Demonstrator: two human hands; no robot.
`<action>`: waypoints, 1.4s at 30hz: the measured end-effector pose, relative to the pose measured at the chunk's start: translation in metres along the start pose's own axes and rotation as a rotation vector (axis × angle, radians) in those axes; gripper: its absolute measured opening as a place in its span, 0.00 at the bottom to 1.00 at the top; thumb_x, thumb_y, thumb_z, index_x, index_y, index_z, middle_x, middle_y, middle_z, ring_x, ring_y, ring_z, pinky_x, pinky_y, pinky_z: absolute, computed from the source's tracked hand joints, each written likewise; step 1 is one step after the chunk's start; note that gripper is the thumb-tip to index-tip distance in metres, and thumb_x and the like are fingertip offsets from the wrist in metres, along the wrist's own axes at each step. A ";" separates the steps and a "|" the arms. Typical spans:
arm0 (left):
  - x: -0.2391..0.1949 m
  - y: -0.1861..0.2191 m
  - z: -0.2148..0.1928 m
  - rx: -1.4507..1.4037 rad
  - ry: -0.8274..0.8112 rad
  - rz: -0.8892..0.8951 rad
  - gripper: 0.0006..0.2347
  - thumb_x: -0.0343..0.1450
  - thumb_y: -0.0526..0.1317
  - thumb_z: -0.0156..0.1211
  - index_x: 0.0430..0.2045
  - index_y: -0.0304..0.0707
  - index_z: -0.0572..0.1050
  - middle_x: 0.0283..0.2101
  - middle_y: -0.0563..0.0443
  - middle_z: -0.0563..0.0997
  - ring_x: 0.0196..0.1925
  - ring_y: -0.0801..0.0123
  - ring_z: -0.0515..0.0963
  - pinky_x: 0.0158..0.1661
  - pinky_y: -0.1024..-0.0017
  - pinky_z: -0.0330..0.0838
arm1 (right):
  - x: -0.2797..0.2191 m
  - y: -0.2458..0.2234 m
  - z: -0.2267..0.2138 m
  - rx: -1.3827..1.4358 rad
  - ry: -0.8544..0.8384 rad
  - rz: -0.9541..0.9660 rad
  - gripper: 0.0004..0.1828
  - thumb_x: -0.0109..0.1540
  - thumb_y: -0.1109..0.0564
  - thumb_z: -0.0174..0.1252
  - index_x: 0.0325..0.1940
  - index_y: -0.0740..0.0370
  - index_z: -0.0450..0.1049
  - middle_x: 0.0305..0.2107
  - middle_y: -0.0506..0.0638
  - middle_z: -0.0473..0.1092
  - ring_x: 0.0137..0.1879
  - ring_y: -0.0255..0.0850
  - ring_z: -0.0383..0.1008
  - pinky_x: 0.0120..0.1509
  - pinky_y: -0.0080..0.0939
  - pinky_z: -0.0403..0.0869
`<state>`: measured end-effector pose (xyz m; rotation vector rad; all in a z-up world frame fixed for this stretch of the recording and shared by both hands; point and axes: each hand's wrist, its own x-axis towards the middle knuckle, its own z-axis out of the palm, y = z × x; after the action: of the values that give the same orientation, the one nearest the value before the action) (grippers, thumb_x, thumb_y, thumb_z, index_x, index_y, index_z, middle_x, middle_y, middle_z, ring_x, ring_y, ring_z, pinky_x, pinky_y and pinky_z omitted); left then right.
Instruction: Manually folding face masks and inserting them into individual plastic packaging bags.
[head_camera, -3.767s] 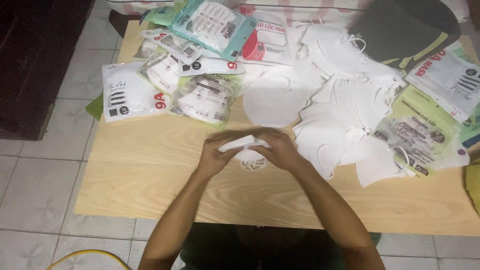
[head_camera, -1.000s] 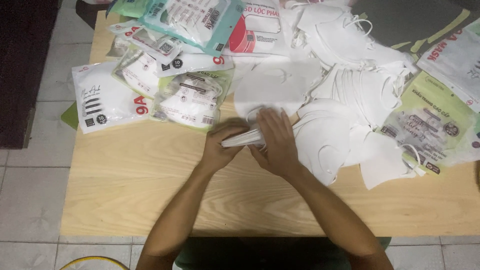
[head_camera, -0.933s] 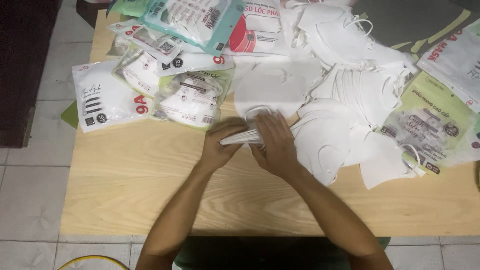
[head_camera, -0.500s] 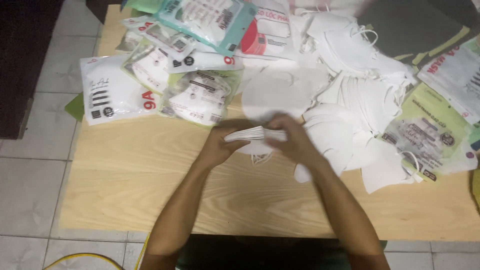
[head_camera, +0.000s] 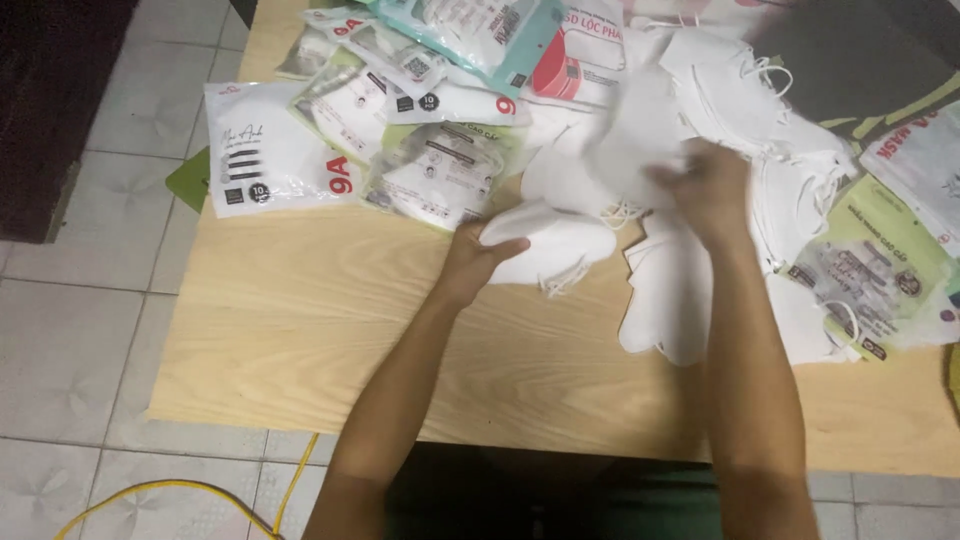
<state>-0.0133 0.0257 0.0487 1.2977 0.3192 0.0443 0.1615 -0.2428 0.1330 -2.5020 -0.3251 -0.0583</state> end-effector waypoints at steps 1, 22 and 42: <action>0.001 0.003 0.001 -0.004 -0.001 -0.004 0.09 0.64 0.34 0.76 0.35 0.39 0.85 0.33 0.52 0.86 0.37 0.74 0.83 0.43 0.71 0.78 | -0.016 -0.013 -0.009 -0.005 -0.003 0.003 0.19 0.60 0.56 0.74 0.50 0.66 0.79 0.35 0.66 0.75 0.45 0.63 0.79 0.44 0.55 0.76; 0.001 -0.009 0.019 -0.080 0.147 0.007 0.22 0.80 0.56 0.43 0.53 0.39 0.78 0.53 0.46 0.82 0.55 0.68 0.78 0.62 0.63 0.71 | -0.130 -0.069 0.095 1.126 -0.301 0.378 0.18 0.58 0.59 0.69 0.45 0.73 0.73 0.28 0.63 0.78 0.27 0.47 0.82 0.26 0.40 0.83; -0.005 0.014 0.038 0.358 -0.029 0.785 0.13 0.68 0.33 0.70 0.47 0.38 0.82 0.45 0.42 0.85 0.51 0.53 0.84 0.52 0.55 0.77 | -0.106 -0.058 0.064 0.093 0.123 -0.646 0.40 0.58 0.44 0.71 0.67 0.67 0.66 0.62 0.68 0.65 0.74 0.69 0.55 0.78 0.73 0.45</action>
<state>-0.0066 -0.0070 0.0722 1.7118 -0.2354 0.6555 0.0430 -0.1834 0.1015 -2.1923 -1.0409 -0.4404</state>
